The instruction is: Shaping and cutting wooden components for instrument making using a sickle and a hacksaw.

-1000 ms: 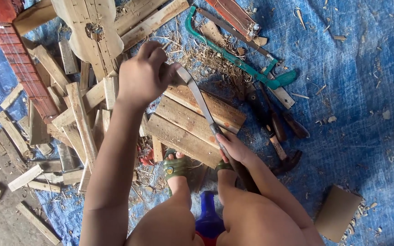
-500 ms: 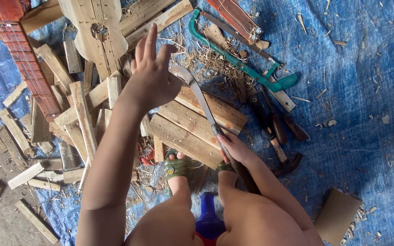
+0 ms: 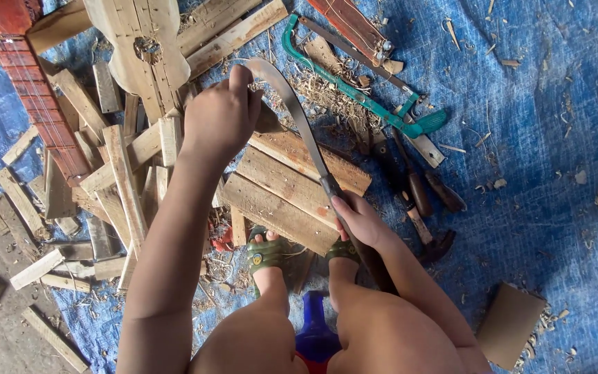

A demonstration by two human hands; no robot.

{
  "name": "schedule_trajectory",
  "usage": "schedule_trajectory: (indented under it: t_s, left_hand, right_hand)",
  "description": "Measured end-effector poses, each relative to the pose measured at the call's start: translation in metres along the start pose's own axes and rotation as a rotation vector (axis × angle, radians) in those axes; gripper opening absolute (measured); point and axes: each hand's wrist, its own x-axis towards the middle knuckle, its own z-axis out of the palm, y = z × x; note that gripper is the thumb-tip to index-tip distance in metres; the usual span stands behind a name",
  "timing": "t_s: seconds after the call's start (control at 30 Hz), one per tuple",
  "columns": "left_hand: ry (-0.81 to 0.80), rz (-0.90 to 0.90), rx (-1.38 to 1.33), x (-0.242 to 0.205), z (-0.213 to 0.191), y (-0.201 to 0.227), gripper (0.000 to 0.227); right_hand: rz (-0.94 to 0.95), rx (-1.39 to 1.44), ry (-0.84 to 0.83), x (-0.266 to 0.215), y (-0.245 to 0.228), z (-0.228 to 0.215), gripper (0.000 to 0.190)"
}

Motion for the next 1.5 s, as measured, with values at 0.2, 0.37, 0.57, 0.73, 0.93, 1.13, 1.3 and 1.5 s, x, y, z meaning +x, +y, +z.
schedule_trajectory:
  t_s: [0.2, 0.37, 0.57, 0.73, 0.93, 1.13, 1.3, 1.5]
  left_hand:
    - [0.019, 0.060, 0.005, 0.003, 0.010, 0.000, 0.032]
    - [0.022, 0.065, -0.087, -0.007, 0.003, 0.010, 0.037]
    - [0.082, 0.014, 0.021, -0.004, 0.005, 0.027, 0.040]
    - [0.126, 0.022, 0.141, -0.002, 0.013, 0.029, 0.043]
    - [0.204, 0.073, 0.237, -0.001, 0.028, 0.023, 0.043]
    - [0.097, 0.063, 0.032, 0.006, 0.016, 0.027, 0.047]
    - [0.240, 0.073, 0.130, 0.013, 0.007, 0.031, 0.049]
    - [0.234, 0.065, 0.182, 0.006, 0.010, 0.035, 0.048]
  right_hand:
    - [-0.008, -0.253, -0.014, -0.032, -0.060, 0.019, 0.040]
    - [0.052, -0.267, 0.025, -0.025, -0.033, 0.018, 0.038]
    - [0.075, -0.195, 0.050, -0.035, -0.046, 0.020, 0.041]
    - [0.016, -0.291, 0.042, -0.028, -0.030, 0.016, 0.040]
    - [0.000, -0.285, 0.057, -0.023, -0.027, 0.014, 0.047]
    - [0.039, -0.532, 0.133, -0.040, -0.058, 0.018, 0.058]
    - [0.255, -0.378, 0.078, -0.025, -0.049, 0.020, 0.037]
    - [0.243, -0.093, 0.082, -0.024, -0.036, 0.018, 0.030]
